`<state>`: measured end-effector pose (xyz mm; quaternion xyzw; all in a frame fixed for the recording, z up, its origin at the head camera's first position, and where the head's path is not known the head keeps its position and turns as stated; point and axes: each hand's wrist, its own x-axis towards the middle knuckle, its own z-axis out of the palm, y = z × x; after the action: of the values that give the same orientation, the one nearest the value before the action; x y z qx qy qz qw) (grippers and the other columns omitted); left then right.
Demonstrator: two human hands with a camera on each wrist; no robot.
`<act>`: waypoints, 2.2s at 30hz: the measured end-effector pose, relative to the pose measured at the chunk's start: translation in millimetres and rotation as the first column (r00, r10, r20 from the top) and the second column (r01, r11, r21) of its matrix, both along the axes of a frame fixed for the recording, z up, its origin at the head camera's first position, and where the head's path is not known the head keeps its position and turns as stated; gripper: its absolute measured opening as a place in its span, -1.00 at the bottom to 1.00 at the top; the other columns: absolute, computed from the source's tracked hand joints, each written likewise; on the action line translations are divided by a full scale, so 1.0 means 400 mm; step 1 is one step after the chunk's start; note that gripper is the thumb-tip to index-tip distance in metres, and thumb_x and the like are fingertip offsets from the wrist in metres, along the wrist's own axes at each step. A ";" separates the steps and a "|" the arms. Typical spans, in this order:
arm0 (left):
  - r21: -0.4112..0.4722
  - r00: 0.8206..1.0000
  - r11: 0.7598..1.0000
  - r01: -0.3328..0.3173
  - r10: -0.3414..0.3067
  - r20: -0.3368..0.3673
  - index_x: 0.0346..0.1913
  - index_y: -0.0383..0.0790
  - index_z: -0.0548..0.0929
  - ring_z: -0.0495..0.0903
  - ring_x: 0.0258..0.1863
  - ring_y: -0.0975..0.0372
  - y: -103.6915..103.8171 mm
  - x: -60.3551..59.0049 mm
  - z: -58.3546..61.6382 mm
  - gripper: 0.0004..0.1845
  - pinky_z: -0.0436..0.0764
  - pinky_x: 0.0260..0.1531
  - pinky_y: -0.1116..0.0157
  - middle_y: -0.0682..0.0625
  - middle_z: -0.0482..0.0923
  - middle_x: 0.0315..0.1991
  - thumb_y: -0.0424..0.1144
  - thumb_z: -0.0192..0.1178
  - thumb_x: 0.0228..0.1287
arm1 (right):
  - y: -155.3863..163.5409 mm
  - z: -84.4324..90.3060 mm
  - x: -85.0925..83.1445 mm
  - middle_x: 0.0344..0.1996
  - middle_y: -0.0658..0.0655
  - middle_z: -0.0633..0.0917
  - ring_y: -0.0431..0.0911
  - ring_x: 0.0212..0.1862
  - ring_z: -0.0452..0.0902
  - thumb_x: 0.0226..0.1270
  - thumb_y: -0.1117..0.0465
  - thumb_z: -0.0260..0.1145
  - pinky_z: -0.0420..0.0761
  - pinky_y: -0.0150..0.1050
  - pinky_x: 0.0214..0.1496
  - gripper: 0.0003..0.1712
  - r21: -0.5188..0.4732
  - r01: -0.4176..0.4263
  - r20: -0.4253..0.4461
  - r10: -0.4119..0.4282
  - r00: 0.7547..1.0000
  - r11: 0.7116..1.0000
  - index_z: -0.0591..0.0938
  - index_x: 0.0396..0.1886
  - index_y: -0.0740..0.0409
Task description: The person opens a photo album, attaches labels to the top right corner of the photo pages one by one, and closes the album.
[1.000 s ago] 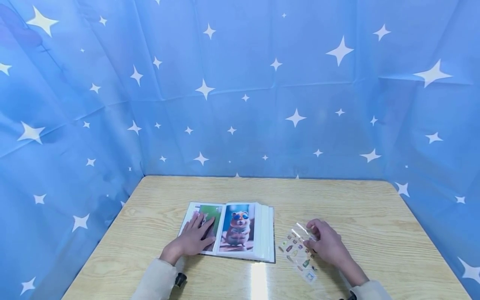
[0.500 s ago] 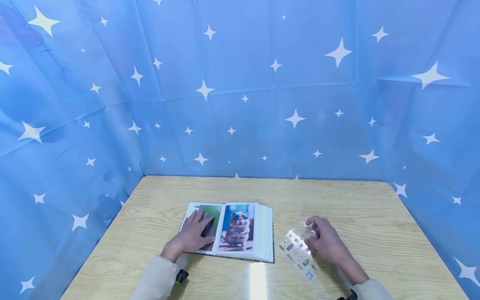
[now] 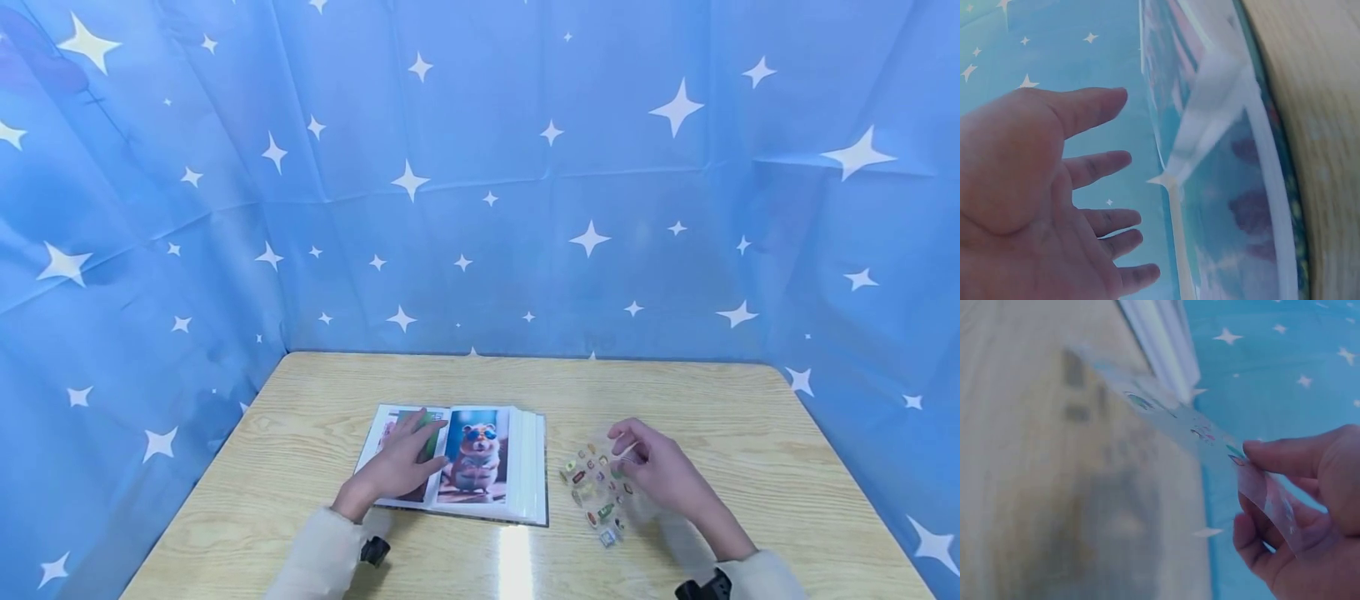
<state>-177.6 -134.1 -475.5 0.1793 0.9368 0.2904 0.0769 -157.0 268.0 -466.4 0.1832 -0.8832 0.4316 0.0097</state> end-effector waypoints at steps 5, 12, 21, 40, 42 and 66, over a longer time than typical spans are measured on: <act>0.090 1.000 0.996 0.028 -0.026 -0.017 0.44 -0.20 0.36 0.05 0.51 -0.16 0.018 -0.005 0.007 -0.41 0.22 0.36 -0.22 -0.31 0.11 0.51 -0.07 0.15 0.44 | -0.005 0.037 0.002 -0.27 0.17 0.60 -0.20 -0.36 0.59 0.19 0.59 0.28 0.63 -0.33 -0.35 -0.59 -0.060 -0.067 0.016 0.068 0.998 0.996 0.50 0.04 0.33; 0.216 0.998 0.976 0.004 0.010 -0.062 0.37 -0.12 0.47 0.30 0.42 0.01 0.054 -0.001 0.031 -0.52 0.33 0.35 -0.08 -0.09 0.38 0.39 -0.08 0.14 0.46 | -0.028 0.072 0.009 -0.28 0.15 0.61 -0.20 -0.34 0.60 0.18 0.52 0.35 0.63 -0.34 -0.31 -0.60 -0.099 -0.122 -0.014 0.121 0.993 0.988 0.53 0.03 0.31; 0.361 0.999 0.931 0.042 -0.029 -0.041 0.33 -0.03 0.50 0.51 0.25 0.02 0.098 0.013 0.053 -0.57 0.52 0.20 -0.01 -0.01 0.53 0.26 -0.15 0.18 0.45 | -0.075 0.087 0.010 -0.31 0.16 0.62 -0.20 -0.35 0.59 0.18 0.43 0.40 0.63 -0.34 -0.29 -0.62 -0.140 -0.194 -0.008 0.195 0.981 0.971 0.54 -0.01 0.35; 0.505 0.973 0.834 0.220 -0.224 -0.055 0.30 -0.09 0.49 0.60 0.11 0.17 0.215 0.024 0.065 -0.58 0.57 0.15 0.23 -0.10 0.61 0.17 -0.08 0.15 0.46 | -0.180 0.075 0.000 -0.30 0.20 0.64 -0.15 -0.29 0.63 0.24 0.36 0.40 0.63 -0.30 -0.19 -0.72 -0.183 -0.355 0.038 0.367 0.929 0.917 0.58 -0.07 0.24; 0.518 0.968 0.822 0.237 -0.244 -0.057 0.31 -0.08 0.47 0.61 0.07 0.25 0.221 0.026 0.070 -0.57 0.57 0.12 0.30 -0.08 0.63 0.13 -0.08 0.14 0.47 | -0.183 0.080 0.001 -0.31 0.21 0.65 -0.14 -0.30 0.63 0.25 0.37 0.39 0.62 -0.29 -0.19 -0.73 -0.183 -0.358 0.042 0.371 0.928 0.916 0.57 -0.08 0.26; 0.640 0.953 0.750 0.168 -0.289 0.088 0.34 0.17 0.42 0.64 -0.37 0.36 0.240 0.027 0.087 -0.39 0.62 -0.32 0.39 0.12 0.71 -0.27 -0.22 0.37 0.26 | -0.186 0.117 0.024 -0.32 0.17 0.68 -0.13 -0.25 0.65 0.29 0.43 0.32 0.64 -0.28 -0.19 -0.74 -0.290 -0.421 0.027 0.448 0.894 0.859 0.56 -0.04 0.24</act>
<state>-167.0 -38.3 -440.6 0.2808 0.7469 0.5879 0.1329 -147.5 193.5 -419.7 0.3542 -0.7493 0.5499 -0.1037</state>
